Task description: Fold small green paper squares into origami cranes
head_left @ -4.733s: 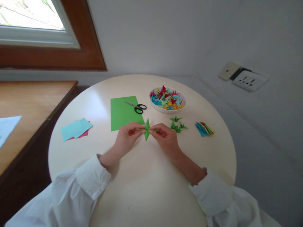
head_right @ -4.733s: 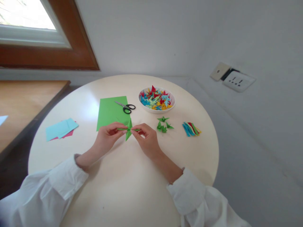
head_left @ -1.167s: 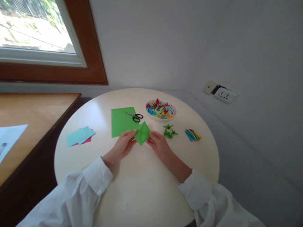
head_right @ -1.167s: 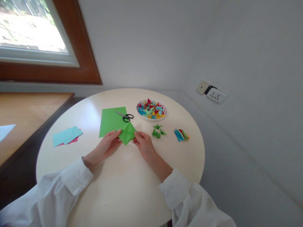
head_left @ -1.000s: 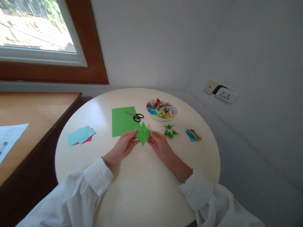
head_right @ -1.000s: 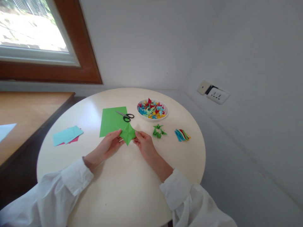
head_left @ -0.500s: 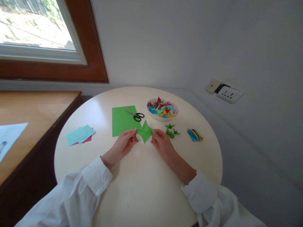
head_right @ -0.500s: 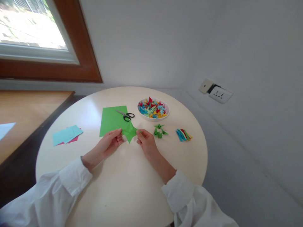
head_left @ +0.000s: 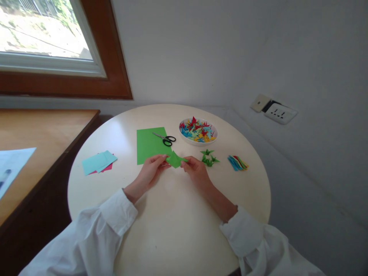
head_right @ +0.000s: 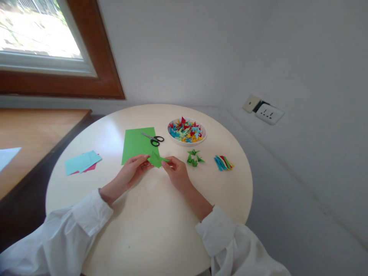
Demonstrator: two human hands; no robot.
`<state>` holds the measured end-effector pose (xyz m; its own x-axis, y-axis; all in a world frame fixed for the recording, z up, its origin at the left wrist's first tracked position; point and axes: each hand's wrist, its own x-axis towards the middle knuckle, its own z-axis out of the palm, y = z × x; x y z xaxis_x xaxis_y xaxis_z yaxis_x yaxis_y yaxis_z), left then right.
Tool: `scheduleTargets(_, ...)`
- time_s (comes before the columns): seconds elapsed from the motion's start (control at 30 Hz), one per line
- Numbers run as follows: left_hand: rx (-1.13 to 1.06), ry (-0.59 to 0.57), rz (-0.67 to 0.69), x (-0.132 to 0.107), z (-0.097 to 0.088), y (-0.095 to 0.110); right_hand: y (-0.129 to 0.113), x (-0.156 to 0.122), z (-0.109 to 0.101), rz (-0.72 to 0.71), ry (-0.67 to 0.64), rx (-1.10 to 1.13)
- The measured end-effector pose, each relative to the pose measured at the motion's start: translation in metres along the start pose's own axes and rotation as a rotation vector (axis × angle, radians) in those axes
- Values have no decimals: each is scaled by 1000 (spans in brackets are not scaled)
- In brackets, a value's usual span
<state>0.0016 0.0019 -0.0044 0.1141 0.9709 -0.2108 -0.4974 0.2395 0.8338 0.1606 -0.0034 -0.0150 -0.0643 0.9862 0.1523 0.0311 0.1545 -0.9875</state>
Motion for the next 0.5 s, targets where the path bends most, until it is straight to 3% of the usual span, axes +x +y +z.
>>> scheduleTargets(0.27,119,39,-1,-2,0,2,2,0,-1,69,13,-12)
scheduleTargets(0.5,239,7,106,-3,-1,2,3,0,0,146,19,62)
